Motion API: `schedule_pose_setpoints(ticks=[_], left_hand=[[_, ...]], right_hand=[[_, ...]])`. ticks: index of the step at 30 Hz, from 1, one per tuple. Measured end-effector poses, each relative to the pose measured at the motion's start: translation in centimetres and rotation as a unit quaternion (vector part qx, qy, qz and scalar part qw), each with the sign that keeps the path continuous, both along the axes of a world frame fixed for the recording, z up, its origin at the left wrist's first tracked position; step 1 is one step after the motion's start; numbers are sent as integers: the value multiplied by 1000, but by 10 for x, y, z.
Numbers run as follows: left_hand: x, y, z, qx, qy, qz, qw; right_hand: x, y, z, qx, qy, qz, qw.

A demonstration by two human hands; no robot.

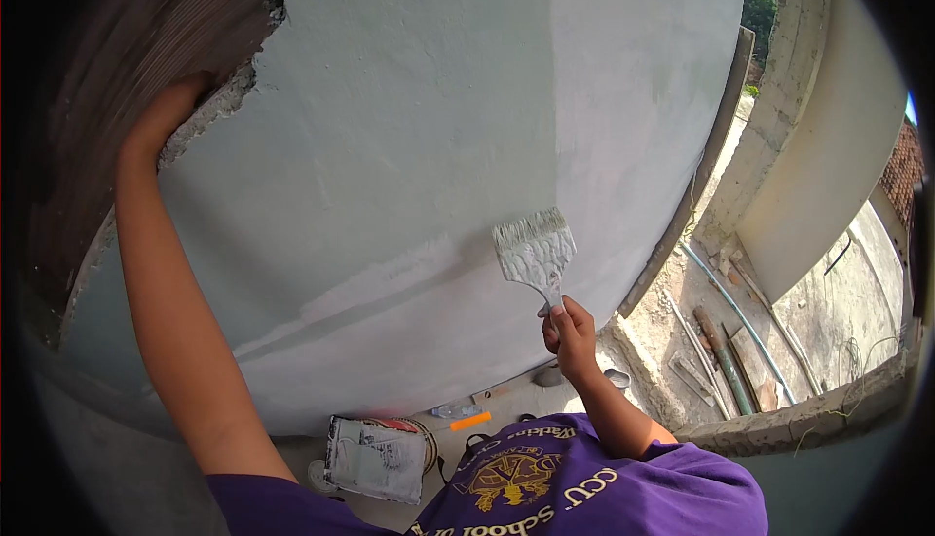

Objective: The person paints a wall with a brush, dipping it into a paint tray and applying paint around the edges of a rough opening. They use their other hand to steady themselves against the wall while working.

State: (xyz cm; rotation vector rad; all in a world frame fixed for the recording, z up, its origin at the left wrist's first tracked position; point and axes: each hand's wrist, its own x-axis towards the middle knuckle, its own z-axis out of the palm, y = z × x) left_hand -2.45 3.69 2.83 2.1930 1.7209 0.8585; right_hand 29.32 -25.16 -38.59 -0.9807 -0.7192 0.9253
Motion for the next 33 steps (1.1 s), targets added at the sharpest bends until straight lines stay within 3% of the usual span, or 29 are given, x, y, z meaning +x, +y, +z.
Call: schedule_pose_setpoints(ticks=[10, 14, 19, 22, 25, 28, 31, 33], left_hand=[[-4, 12, 1, 21, 60, -22, 998], [-7, 12, 4, 112, 242, -84, 960], [-10, 40, 13, 184, 453, -119, 864], [2, 24, 7, 154, 308, -62, 937], [-3, 26, 9, 183, 383, -134, 895], [-5, 40, 9, 154, 314, -106, 931], [0, 41, 18, 146, 386, -121, 903], [-1, 35, 13, 96, 294, -115, 944]], right_hand=[[-55, 4, -4, 4, -23, 78, 997], [-69, 12, 8, 24, -13, 82, 996], [-92, 22, 12, 23, -7, 70, 997], [-99, 22, 12, 14, -7, 64, 998], [-107, 26, 11, 17, -27, 46, 998], [-113, 29, 10, 19, -43, 34, 998], [-112, 30, 6, 18, -35, 18, 999], [-113, 34, 4, 16, -22, 12, 1000]])
